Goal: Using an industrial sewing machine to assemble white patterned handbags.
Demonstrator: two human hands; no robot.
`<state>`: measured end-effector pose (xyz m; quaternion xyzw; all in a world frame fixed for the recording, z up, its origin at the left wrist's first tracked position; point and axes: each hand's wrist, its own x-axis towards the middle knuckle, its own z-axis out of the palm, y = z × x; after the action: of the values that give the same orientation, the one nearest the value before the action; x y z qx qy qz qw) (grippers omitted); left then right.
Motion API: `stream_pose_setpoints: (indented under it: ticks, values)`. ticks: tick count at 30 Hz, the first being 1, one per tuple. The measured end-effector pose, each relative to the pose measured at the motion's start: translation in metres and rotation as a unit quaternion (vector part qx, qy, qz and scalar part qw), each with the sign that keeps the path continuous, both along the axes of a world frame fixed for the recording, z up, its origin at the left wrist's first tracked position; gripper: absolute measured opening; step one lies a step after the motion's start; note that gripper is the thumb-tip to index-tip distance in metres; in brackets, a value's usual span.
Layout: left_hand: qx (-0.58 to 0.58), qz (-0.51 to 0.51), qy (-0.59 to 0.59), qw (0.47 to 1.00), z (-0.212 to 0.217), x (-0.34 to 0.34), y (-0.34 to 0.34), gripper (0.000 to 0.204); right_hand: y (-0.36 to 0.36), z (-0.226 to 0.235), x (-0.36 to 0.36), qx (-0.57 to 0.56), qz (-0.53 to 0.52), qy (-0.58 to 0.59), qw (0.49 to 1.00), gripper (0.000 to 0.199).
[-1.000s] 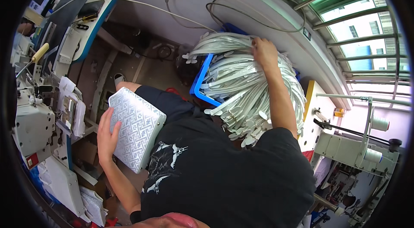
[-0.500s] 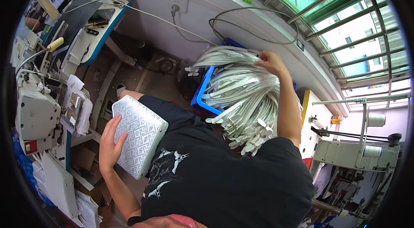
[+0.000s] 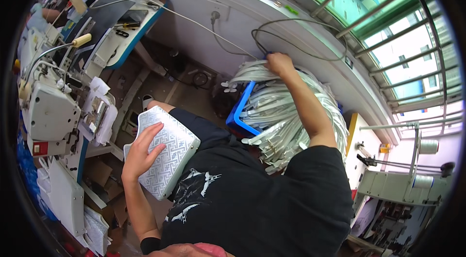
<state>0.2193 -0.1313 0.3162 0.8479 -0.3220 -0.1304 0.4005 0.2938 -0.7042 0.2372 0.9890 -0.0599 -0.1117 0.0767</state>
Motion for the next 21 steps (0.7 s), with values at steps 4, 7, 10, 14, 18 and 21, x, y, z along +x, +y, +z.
stream_pose_setpoints:
  ticks: [4,7,10,14,18,21]
  values:
    - [0.011,0.086,0.067,0.994,-0.011,0.002,0.022,0.054,0.018,0.049,0.004,-0.015,0.212,-0.189,0.959,0.018]
    - [-0.012,0.086,0.017,0.996,0.016,0.000,0.014,0.066,0.094,0.142,0.006,0.248,0.254,-0.203,0.912,0.016]
    - [-0.124,0.101,-0.119,0.980,0.047,0.021,-0.063,0.083,0.196,0.227,-0.011,0.266,0.347,-0.150,0.887,0.020]
    - [-0.182,0.148,-0.127,0.964,0.060,0.019,-0.098,0.075,0.232,0.273,0.012,0.295,0.416,-0.250,0.823,0.019]
    - [-0.087,0.257,0.013,0.962,0.053,-0.037,-0.021,0.044,0.217,0.259,0.081,0.093,0.510,-0.410,0.750,0.017]
    - [0.099,0.229,-0.058,0.967,0.032,-0.081,0.052,0.032,0.223,0.178,0.101,0.075,0.356,-0.268,0.892,0.016]
